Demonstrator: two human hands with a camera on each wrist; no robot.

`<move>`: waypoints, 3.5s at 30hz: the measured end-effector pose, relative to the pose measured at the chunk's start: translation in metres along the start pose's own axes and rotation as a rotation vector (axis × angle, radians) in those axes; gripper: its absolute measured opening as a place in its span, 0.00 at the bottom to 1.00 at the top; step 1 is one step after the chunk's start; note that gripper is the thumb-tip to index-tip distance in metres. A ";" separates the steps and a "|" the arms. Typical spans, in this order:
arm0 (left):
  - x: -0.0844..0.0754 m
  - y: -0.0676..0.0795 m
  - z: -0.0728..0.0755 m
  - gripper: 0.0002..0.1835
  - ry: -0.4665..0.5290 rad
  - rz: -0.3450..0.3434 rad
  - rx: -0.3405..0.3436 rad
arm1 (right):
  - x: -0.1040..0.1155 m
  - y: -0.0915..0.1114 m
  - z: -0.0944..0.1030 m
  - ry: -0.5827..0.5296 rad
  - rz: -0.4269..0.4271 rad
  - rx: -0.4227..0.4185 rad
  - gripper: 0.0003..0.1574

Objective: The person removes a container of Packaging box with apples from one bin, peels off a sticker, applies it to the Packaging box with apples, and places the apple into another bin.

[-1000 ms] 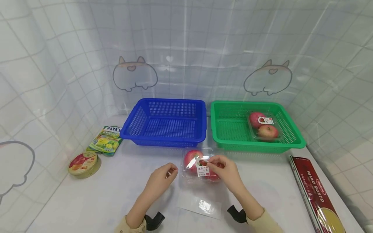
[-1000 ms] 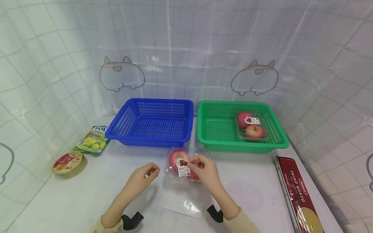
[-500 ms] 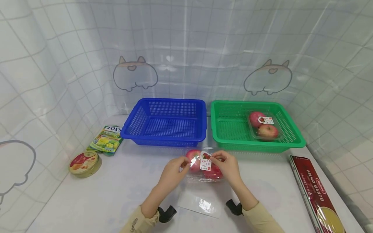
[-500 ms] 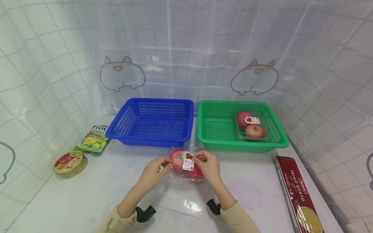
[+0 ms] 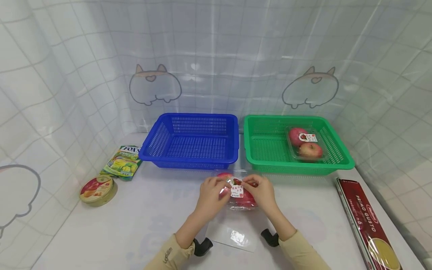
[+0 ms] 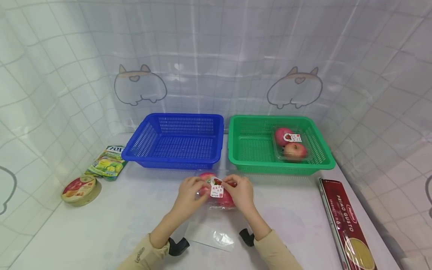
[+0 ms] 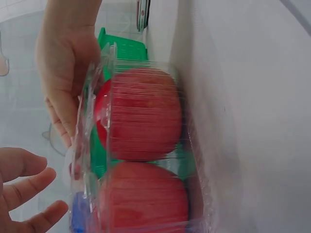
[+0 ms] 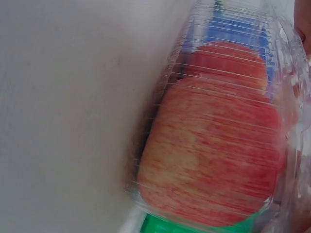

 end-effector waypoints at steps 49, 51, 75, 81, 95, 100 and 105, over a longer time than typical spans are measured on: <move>0.039 -0.008 -0.029 0.30 -0.264 0.112 0.311 | -0.003 0.012 -0.008 0.530 0.134 0.140 0.25; 0.039 -0.008 -0.029 0.30 -0.268 0.115 0.316 | -0.005 0.012 -0.007 0.528 0.122 0.149 0.25; 0.049 0.002 -0.028 0.40 -0.058 0.270 0.270 | -0.019 0.011 0.004 0.136 -0.047 0.207 0.44; 0.063 0.006 -0.034 0.46 0.172 0.462 0.283 | -0.030 0.014 0.010 -0.159 -0.245 0.272 0.49; 0.067 0.007 -0.046 0.40 0.617 0.611 0.170 | -0.035 0.019 -0.003 -0.361 -0.353 0.254 0.42; 0.064 0.012 -0.045 0.39 0.630 0.645 0.100 | -0.031 0.023 -0.005 -0.417 -0.382 0.200 0.43; 0.058 0.017 -0.041 0.39 0.641 0.664 0.088 | -0.023 0.032 -0.001 -0.427 -0.402 0.179 0.43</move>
Point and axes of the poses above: each hand's wrist, its own y-axis away from the middle knuckle, its own z-axis out of the back of the hand, x = y × z, the point moved 5 cm from there along -y, towards the middle knuckle, and after that the axes turned 2 degrees about z, right-handed, at the moved point
